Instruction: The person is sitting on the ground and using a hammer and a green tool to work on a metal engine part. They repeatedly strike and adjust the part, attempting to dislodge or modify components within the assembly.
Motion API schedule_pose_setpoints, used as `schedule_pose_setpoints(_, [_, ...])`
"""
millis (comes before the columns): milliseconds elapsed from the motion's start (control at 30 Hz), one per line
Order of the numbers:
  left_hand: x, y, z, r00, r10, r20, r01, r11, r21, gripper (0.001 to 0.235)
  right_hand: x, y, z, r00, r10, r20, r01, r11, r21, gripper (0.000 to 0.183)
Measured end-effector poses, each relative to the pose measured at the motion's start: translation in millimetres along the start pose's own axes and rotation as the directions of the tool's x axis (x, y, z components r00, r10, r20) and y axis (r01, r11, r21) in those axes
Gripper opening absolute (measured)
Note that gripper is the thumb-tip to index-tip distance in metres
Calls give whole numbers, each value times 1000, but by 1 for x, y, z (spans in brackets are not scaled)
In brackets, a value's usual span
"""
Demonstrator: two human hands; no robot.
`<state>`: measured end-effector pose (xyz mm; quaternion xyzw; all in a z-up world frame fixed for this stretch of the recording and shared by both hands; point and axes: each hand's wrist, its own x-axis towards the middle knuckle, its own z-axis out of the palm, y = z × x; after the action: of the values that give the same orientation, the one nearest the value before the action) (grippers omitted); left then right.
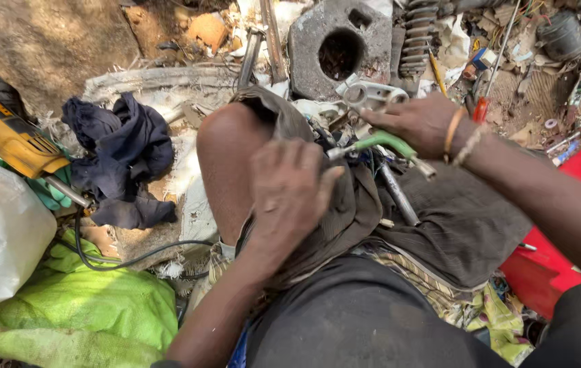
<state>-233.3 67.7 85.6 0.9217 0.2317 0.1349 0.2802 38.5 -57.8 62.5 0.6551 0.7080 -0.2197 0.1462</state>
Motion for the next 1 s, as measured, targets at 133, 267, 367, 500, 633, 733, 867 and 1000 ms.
schedule_pose_setpoints(133, [-1, -53, 0, 996, 12, -89, 9, 974, 225, 33, -37, -55, 44, 653, 734, -188, -277, 463, 842, 33])
schedule_pose_setpoints(267, [18, -82, 7, 991, -19, -133, 38, 989, 143, 15, -41, -100, 93, 366, 917, -158, 16, 164, 986, 34])
schedule_pose_setpoints(367, [18, -125, -10, 937, -150, -315, 195, 974, 116, 17, -45, -117, 94, 351, 910, -221, 37, 223, 974, 32])
schedule_pose_setpoints(500, [-3, -162, -25, 914, 31, -405, 107, 944, 313, 14, -42, -117, 78, 336, 898, -284, -79, 327, 942, 32])
schedule_pose_setpoints(633, [-12, -178, -64, 859, 135, -494, 68, 926, 371, 9, -38, -108, 91, 413, 828, -380, -14, 423, 906, 32])
schedule_pose_setpoints(733, [-30, -205, -115, 774, -34, -632, 221, 950, 220, 6, -37, -99, 109, 374, 885, -277, 21, 291, 957, 32])
schedule_pose_setpoints(867, [-110, -180, -115, 928, -368, -67, 330, 723, 606, 18, -29, -93, 116, 357, 919, -169, 2, 180, 984, 31])
schedule_pose_setpoints(1000, [-140, -95, -63, 990, -72, -124, 79, 995, 53, 30, -30, -98, 125, 272, 921, -278, 51, 275, 960, 30])
